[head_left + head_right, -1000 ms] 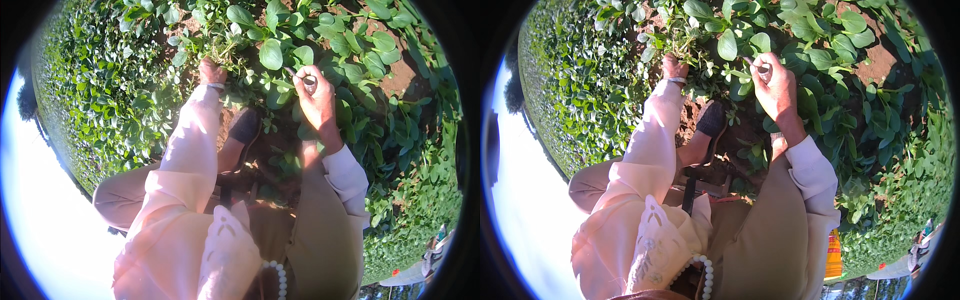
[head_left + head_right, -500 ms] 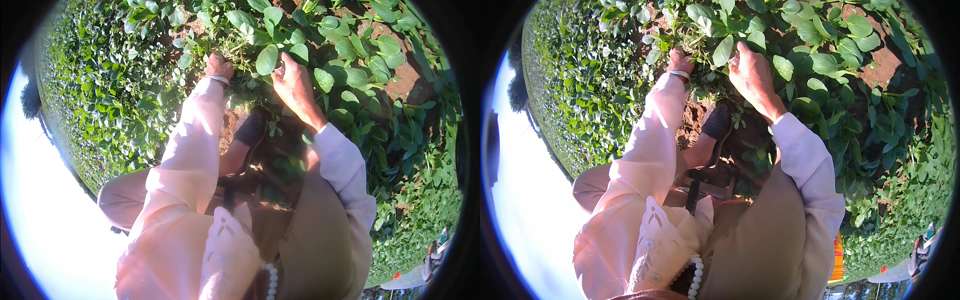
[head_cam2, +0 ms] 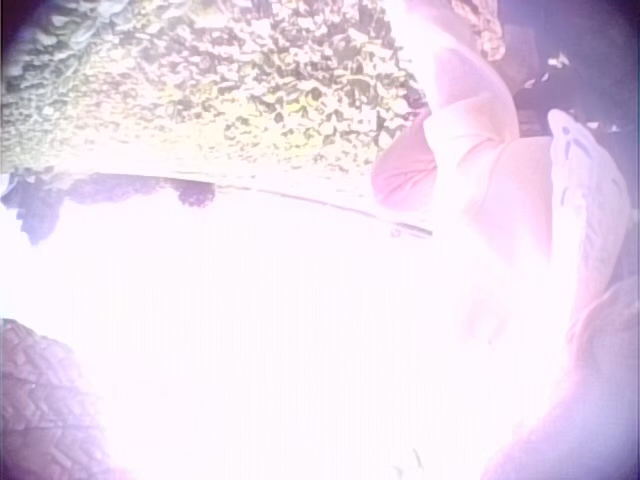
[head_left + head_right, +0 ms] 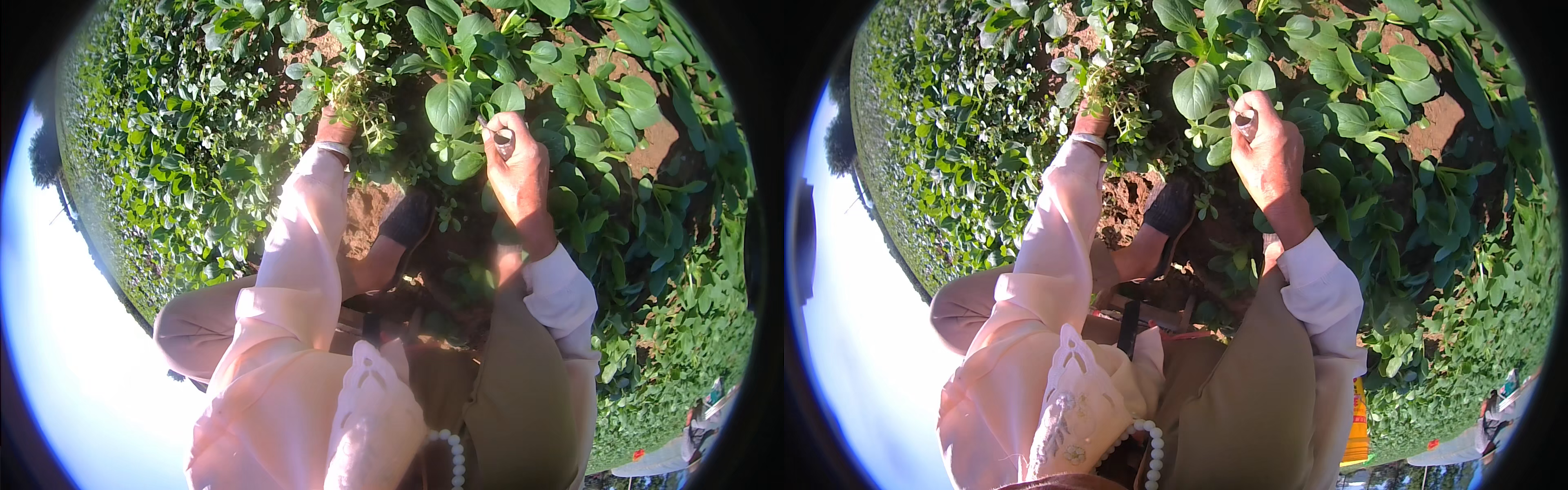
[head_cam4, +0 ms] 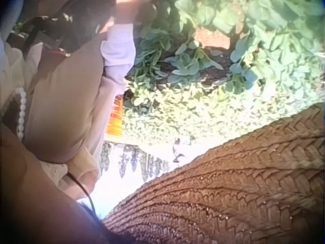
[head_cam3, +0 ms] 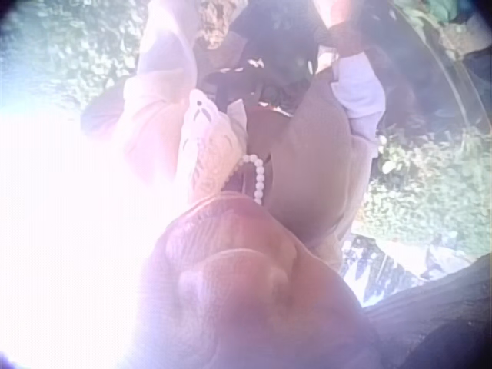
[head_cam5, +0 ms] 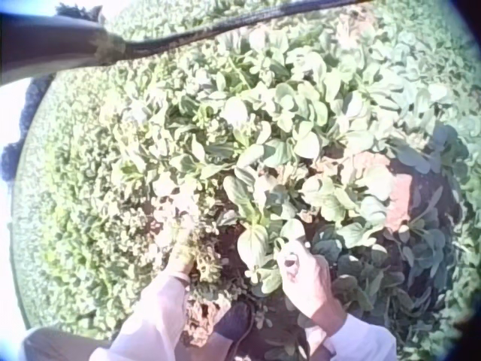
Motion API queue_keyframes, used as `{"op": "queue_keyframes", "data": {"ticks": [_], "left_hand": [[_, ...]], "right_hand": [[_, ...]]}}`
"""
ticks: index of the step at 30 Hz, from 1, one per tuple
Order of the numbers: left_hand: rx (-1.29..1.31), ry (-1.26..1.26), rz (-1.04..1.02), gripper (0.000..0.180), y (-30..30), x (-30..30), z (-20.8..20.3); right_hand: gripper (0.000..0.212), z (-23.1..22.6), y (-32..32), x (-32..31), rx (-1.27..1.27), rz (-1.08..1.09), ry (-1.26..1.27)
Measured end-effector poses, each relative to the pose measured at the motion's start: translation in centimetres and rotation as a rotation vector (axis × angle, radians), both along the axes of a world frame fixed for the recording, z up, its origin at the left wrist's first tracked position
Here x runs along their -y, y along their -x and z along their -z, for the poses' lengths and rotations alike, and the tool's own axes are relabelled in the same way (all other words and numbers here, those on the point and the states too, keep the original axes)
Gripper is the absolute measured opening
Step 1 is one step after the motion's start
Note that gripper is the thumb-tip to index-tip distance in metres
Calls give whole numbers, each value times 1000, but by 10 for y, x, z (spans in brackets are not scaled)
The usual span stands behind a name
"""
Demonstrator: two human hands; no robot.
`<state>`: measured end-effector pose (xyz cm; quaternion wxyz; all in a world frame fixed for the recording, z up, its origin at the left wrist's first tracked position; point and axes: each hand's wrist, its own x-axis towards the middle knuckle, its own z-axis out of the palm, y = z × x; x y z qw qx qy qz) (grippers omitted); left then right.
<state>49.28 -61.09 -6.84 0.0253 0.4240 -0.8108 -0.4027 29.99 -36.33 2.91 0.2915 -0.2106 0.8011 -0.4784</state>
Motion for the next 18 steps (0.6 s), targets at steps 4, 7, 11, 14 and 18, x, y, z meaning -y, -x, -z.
{"op": "queue_keyframes", "data": {"ticks": [4, 7, 11, 14, 18], "left_hand": [[65, -2, -113, 32, 22, -7, 3], [-35, 641, 364, 47, 71, -26, -55], [214, 615, 420, 41, 112, -16, -67], [392, 635, 414, 39, 117, -3, -52], [361, 671, 490, 38, 104, 8, -44]], "right_hand": [[24, 5, -3, 14, -168, -130, -24], [20, 16, -6, 31, -259, -136, -39], [11, 30, 3, 72, -319, -154, -98], [12, 25, 11, 69, -210, -107, -57], [28, 9, 4, 27, -143, -59, -21]]}}
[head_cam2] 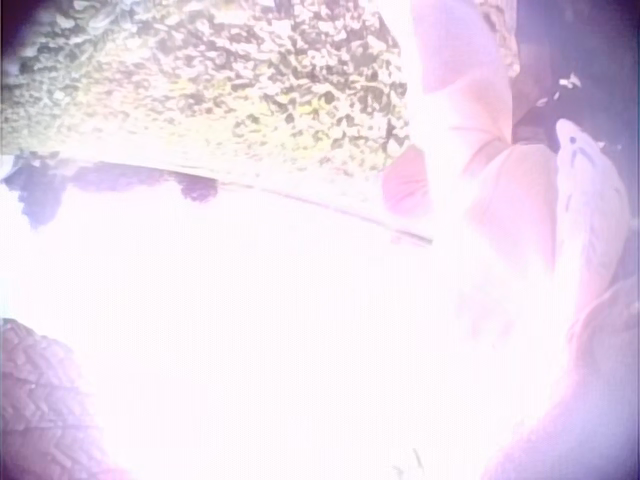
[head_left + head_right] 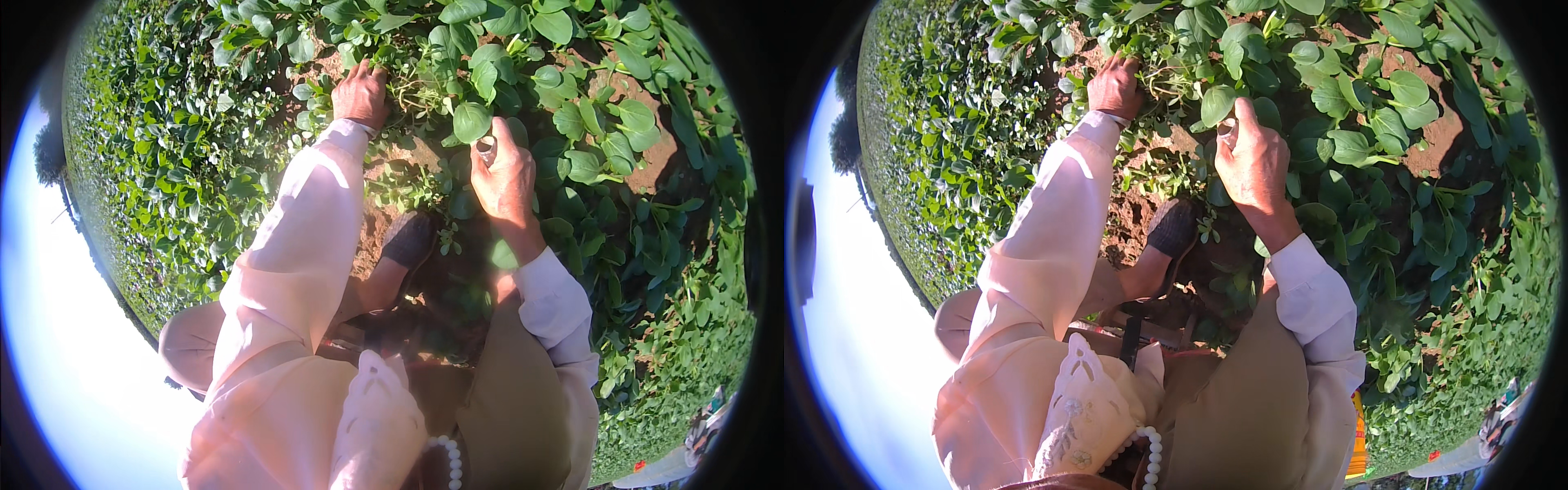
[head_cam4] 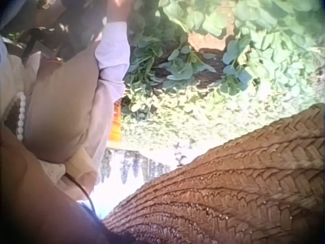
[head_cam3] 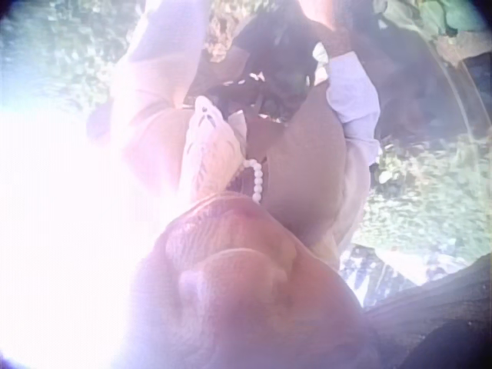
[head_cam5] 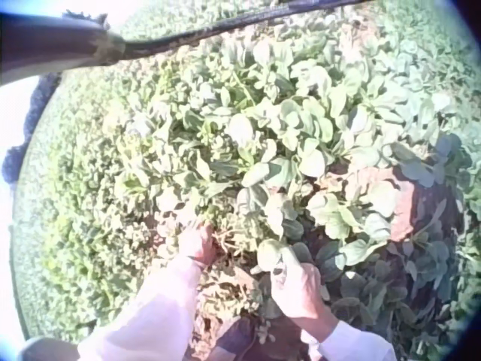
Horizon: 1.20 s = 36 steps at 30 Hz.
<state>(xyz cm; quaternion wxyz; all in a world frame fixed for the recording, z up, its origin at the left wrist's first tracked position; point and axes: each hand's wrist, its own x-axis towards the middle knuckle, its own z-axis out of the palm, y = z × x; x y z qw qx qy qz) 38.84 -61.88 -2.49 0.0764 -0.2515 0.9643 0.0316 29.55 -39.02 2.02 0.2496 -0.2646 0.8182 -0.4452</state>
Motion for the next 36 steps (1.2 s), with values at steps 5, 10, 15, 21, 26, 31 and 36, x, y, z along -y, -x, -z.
{"op": "queue_keyframes", "data": {"ticks": [5, 10, 15, 21, 26, 31, 36], "left_hand": [[-190, -80, 157, 66, -2, -3, 0], [352, 41, 92, 67, 54, 5, -18], [277, 80, 55, 23, 68, -2, -17], [257, 10, -119, 17, 54, -3, -18], [236, -35, -184, 21, 58, -15, -15], [52, -177, -357, 26, 9, 6, -30], [-416, -665, -446, 24, -68, 23, -26]], "right_hand": [[27, -3, 3, 2, -55, -18, -43], [22, 12, 18, 36, -118, -55, -121], [20, 9, 34, 42, -116, -38, -88], [18, 7, 22, 28, -73, -89, -52], [19, 22, 26, 59, -134, -97, -26], [19, 16, 27, 29, 26, -12, -72], [23, 0, 21, 16, -65, -2, 81]]}}
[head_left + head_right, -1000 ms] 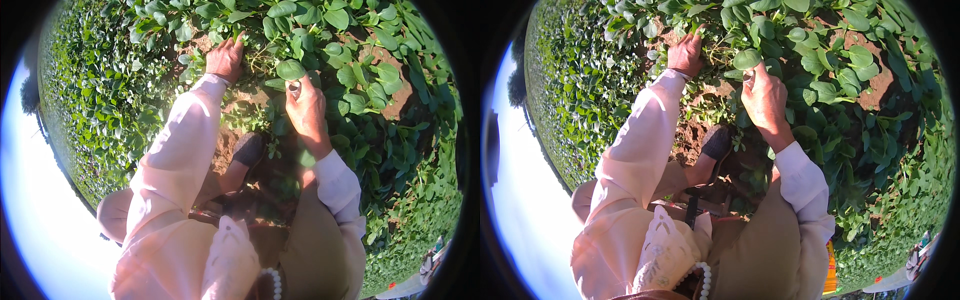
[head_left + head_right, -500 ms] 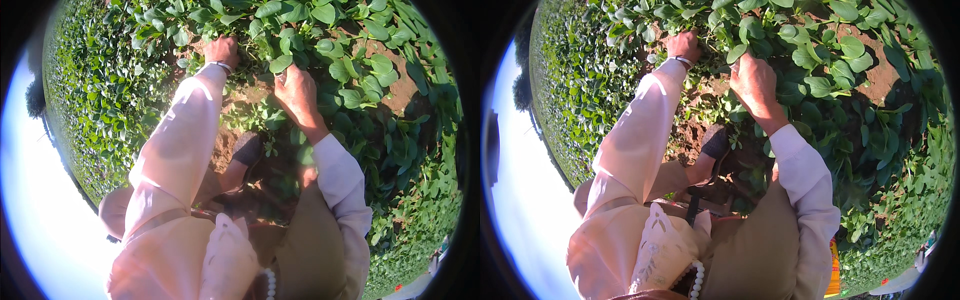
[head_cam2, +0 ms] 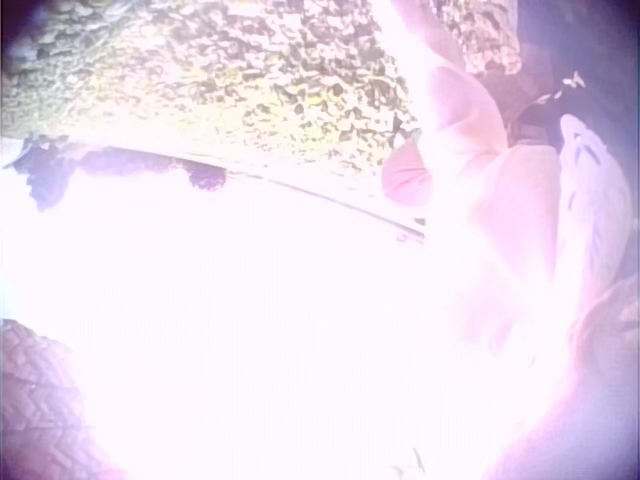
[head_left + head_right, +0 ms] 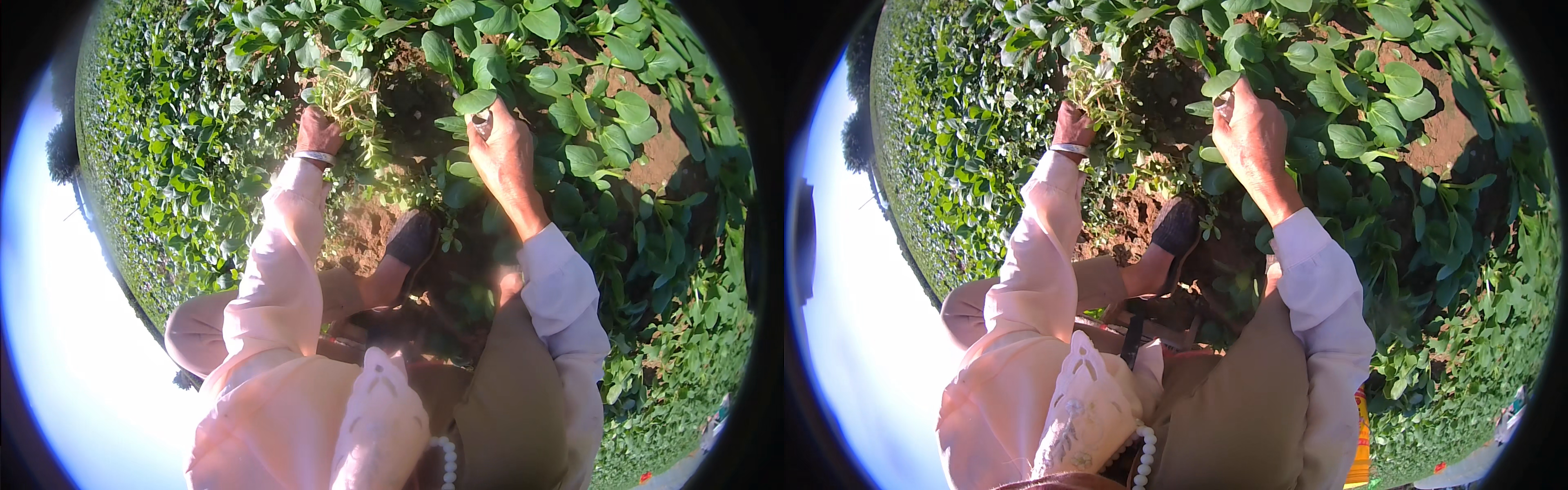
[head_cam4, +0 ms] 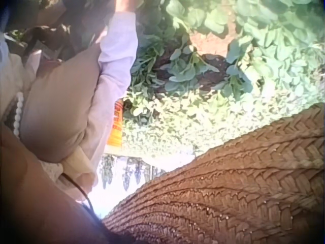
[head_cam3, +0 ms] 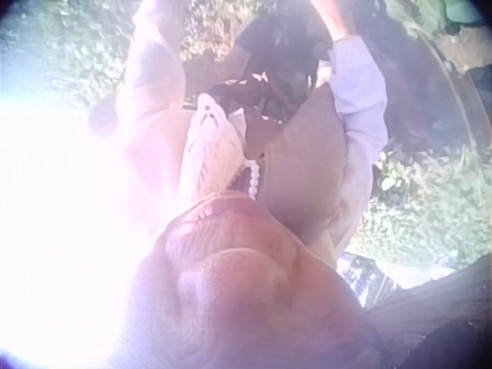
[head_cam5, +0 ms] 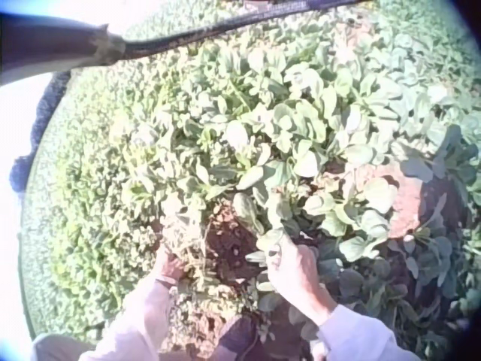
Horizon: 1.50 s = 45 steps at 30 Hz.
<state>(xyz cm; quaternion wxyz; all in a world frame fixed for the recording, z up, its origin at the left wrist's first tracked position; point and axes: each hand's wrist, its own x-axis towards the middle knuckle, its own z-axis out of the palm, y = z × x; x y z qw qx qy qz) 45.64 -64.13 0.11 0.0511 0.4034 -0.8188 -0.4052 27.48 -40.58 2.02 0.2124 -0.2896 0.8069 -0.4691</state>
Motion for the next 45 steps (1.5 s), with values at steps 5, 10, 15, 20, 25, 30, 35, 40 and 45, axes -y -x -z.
{"op": "queue_keyframes", "data": {"ticks": [5, 10, 15, 20, 25, 30, 35, 40, 45], "left_hand": [[296, 545, 449, 49, 21, -20, -17], [414, 688, 689, 48, 85, -7, -8], [741, 665, 501, 74, 110, -1, 17], [796, 496, 193, 80, 123, -7, 9], [749, 463, 141, 37, 130, 15, 36], [661, 399, 231, 51, 105, 93, 104], [732, 258, 369, 47, 83, 66, -22], [671, 14, 704, 26, 17, 2, -45], [611, 128, 987, 34, -15, -69, -43]], "right_hand": [[20, 17, 0, 29, -82, -85, -10], [14, 21, -2, 64, -77, -60, -21], [19, 29, 5, 87, -97, -70, -52], [19, 20, 8, 65, 13, -44, -30], [16, 4, 8, 6, 40, 36, 22], [15, -19, -3, -37, 196, -46, 59], [21, -35, -18, -46, 193, -138, -18], [20, -29, -26, -45, 145, -145, -72], [18, -34, -30, -59, 92, -243, -131]]}}
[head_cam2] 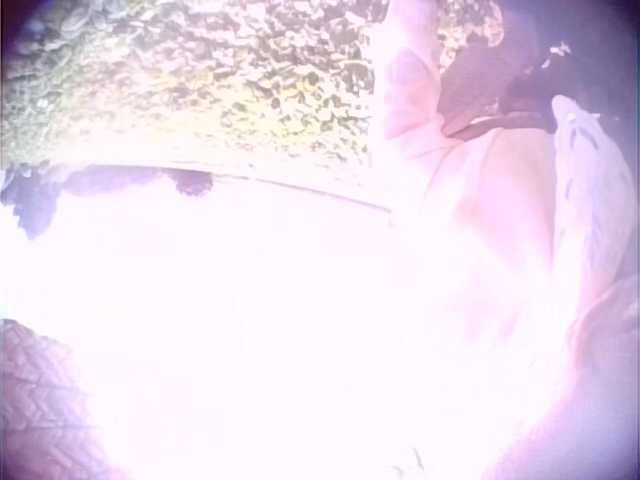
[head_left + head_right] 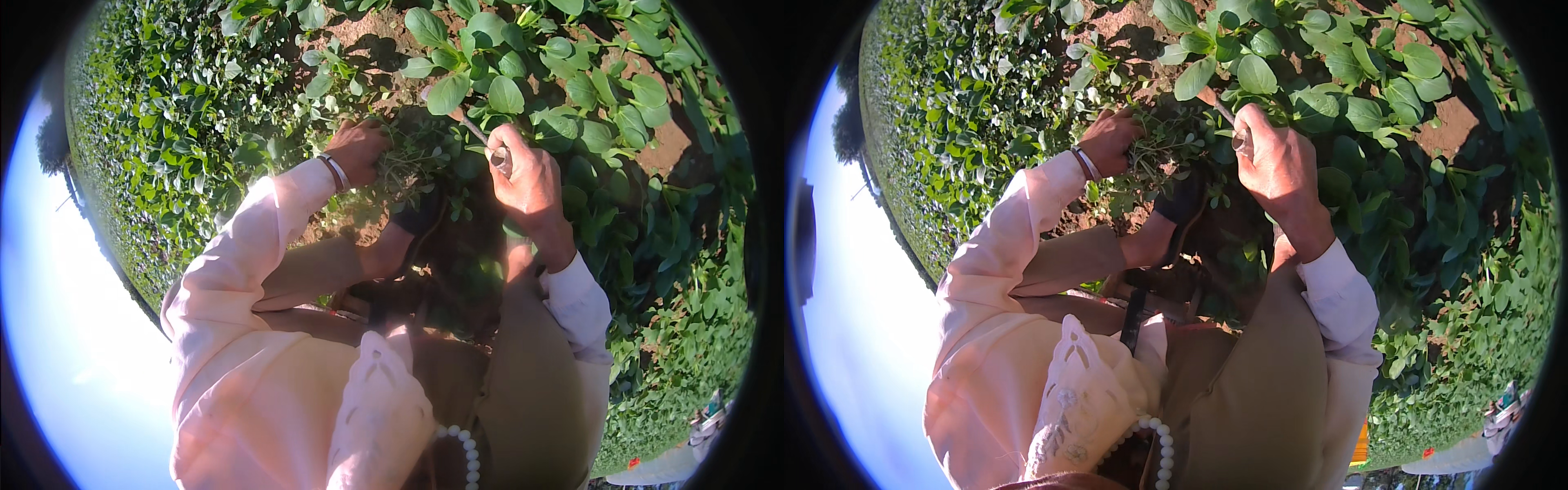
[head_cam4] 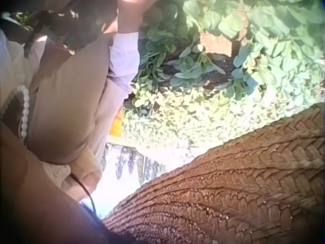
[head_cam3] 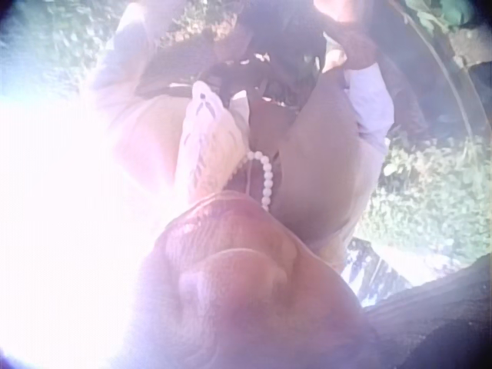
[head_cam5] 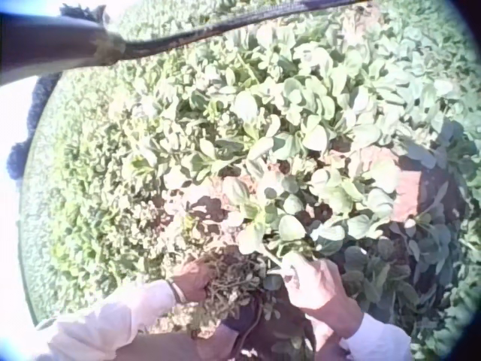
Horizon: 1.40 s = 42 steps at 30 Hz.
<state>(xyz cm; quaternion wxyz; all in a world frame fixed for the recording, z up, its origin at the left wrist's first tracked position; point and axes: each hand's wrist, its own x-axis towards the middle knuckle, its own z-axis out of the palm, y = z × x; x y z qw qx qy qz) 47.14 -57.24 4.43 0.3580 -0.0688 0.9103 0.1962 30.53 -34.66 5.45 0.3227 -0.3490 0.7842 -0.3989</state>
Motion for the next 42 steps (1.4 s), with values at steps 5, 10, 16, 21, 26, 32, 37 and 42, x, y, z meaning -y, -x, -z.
{"op": "queue_keyframes", "data": {"ticks": [5, 10, 16, 21, 26, 32, 37, 42], "left_hand": [[-409, 249, -77, 42, 5, -13, 22], [-301, 313, -220, 52, 18, -13, 50], [-208, 176, -370, 35, 18, 7, 42], [-235, 97, -675, 24, -16, 72, 43], [-175, 163, -225, 43, -11, 36, -9], [-62, 0, 299, 68, -15, -61, -30], [-201, 172, 247, 81, -40, -87, 17], [-100, 206, -107, 75, -34, -111, 46]], "right_hand": [[19, 9, -14, 3, 4, -93, 27], [17, 35, -15, 37, -153, -105, 2], [13, 20, 9, -5, 37, 47, 51], [19, -13, 15, -61, 18, -107, -42], [25, -15, 3, -92, -64, -253, -195], [25, 4, -8, -97, -85, -312, -130], [26, 5, -6, -109, -97, -354, -133], [29, 37, -39, -94, -151, -279, -71]]}}
